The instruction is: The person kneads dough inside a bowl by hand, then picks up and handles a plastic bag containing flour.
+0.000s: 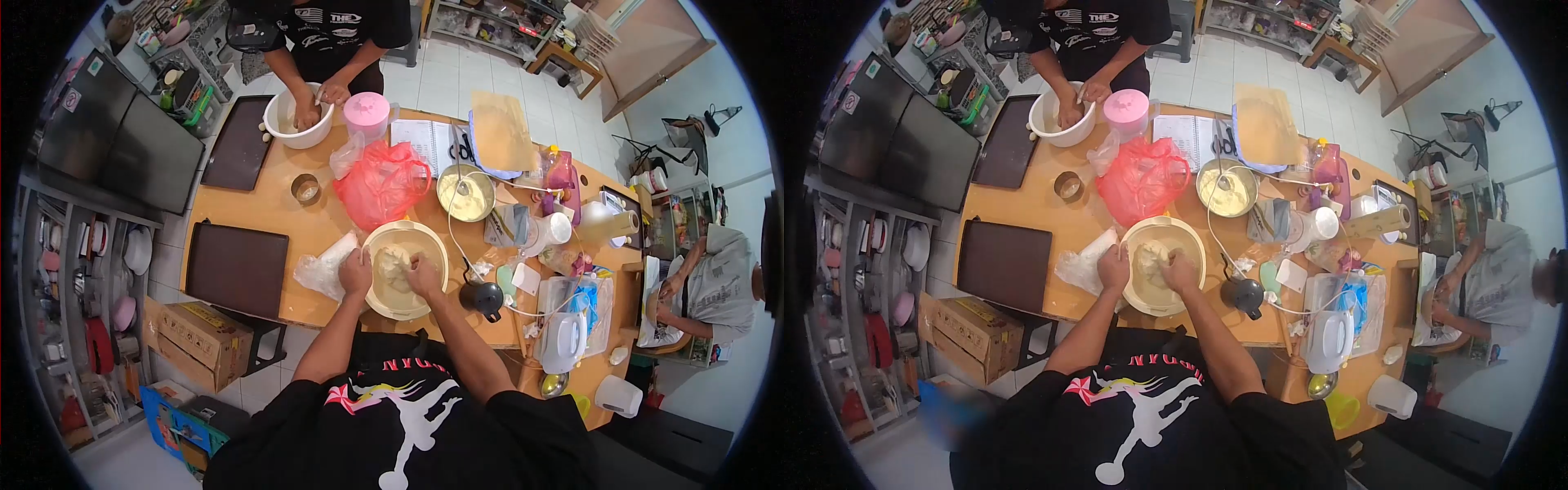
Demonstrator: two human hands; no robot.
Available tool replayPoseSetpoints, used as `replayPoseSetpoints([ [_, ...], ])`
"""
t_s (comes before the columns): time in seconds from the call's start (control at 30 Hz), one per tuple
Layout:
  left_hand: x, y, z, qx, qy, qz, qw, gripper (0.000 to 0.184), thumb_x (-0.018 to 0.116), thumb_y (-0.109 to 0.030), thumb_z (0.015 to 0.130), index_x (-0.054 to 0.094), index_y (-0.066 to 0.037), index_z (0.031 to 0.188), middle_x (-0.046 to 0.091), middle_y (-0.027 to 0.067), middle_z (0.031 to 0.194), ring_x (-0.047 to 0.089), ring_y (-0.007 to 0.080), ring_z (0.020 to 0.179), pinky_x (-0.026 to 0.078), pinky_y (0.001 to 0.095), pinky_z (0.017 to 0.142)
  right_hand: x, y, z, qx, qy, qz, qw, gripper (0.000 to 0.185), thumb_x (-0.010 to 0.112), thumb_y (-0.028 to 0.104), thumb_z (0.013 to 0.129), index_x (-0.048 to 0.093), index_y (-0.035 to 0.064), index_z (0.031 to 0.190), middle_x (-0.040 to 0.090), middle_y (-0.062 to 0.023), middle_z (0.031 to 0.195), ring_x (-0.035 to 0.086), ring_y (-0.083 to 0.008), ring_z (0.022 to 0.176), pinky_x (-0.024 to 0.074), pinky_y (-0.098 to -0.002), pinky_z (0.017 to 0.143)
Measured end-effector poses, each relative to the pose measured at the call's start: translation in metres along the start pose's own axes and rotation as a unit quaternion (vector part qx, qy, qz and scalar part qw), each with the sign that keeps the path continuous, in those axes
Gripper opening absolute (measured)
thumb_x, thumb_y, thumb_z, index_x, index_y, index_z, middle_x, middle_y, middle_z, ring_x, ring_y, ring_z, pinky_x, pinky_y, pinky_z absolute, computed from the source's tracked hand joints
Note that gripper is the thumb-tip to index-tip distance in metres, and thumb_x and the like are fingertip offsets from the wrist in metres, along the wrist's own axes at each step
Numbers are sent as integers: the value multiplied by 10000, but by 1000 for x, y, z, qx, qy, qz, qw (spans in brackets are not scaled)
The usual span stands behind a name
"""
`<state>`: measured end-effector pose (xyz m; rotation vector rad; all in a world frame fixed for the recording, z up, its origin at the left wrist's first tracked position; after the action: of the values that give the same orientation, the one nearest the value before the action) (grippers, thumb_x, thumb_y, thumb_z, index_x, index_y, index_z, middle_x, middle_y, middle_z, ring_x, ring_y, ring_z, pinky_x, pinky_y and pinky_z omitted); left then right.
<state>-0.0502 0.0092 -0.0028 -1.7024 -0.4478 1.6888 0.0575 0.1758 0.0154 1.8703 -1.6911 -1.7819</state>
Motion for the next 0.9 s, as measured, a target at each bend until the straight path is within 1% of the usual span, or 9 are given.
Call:
replayPoseSetpoints([
  [0.17, -6, -6, -4, 6, 6, 9, 1000, 379, 572, -365, 923, 574, -52, 708, 603, 203, 674, 583, 445, 659, 431, 533, 595, 4, 19, -24, -172, 98, -41, 979, 192, 641, 170, 752, 628, -21, 759, 646, -215, 731, 648, -370, 718, 507, -422, 681],
  [0.37, -8, -11, -5, -10, 13, -1, 1000, 384, 586, -331, 917, 553, -15, 700, 577, 231, 673, 564, 449, 671, 417, 522, 616, 32, 29, -30, -231, 193, -119, 946, 165, 601, 155, 769, 685, 15, 750, 666, -223, 777, 657, -374, 790, 523, -454, 747],
  [0.47, -7, -10, -5, -10, 11, 4, 1000, 384, 584, -326, 919, 552, -12, 700, 572, 234, 674, 558, 454, 671, 409, 525, 610, 63, 29, -32, -222, 159, -210, 939, 139, 612, 138, 770, 702, 32, 776, 674, -219, 797, 665, -380, 752, 527, -460, 751],
  [0.6, -4, -5, -4, -10, 23, -7, 1000, 383, 582, -322, 922, 547, -7, 709, 567, 237, 682, 552, 459, 677, 407, 521, 608, 89, 37, -38, -150, 83, -202, 964, 147, 589, 132, 787, 685, 23, 762, 673, -222, 774, 670, -380, 721, 541, -459, 688],
  [0.63, -5, -4, -4, -8, 21, -11, 1000, 384, 581, -322, 924, 543, -5, 710, 564, 237, 684, 550, 458, 677, 406, 519, 608, 91, 38, -39, -174, 56, -197, 963, 141, 581, 128, 799, 677, 28, 774, 673, -216, 757, 680, -358, 718, 544, -456, 663],
  [0.73, -5, -4, -7, -10, 29, -30, 999, 368, 577, -317, 922, 547, -8, 723, 586, 235, 703, 566, 461, 704, 417, 532, 621, 93, 34, -28, -157, 110, -208, 959, 143, 549, 99, 810, 675, 31, 820, 685, -216, 801, 688, -346, 731, 544, -459, 661],
  [0.83, -3, 1, -3, -12, 43, -47, 998, 338, 582, -299, 918, 550, -11, 745, 597, 230, 720, 573, 461, 728, 424, 532, 631, 95, 22, -15, -203, 208, -185, 939, 190, 530, 87, 817, 691, 20, 892, 693, -216, 837, 692, -341, 754, 549, -449, 646],
  [0.87, 1, 4, -3, -16, 47, -53, 997, 327, 585, -292, 916, 550, -10, 752, 597, 229, 724, 572, 460, 733, 425, 528, 633, 88, 8, -9, -88, 291, -36, 952, 208, 529, 108, 823, 694, 12, 906, 689, -226, 854, 689, -350, 766, 548, -446, 654],
  [0.9, 1, 3, -7, -22, 54, -66, 996, 323, 585, -288, 916, 547, -8, 759, 596, 227, 728, 572, 457, 737, 426, 522, 635, 75, 2, -12, 34, 363, 115, 924, 230, 529, 128, 828, 698, 3, 919, 685, -236, 871, 685, -359, 777, 547, -443, 663],
])
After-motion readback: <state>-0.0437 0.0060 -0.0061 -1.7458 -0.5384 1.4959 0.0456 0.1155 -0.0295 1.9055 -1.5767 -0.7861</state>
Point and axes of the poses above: each hand's wrist, its own z-axis towards the middle knuckle, its own x-axis out of the palm, y = z × x, the point moved 5 cm from there along z, towards the middle knuckle
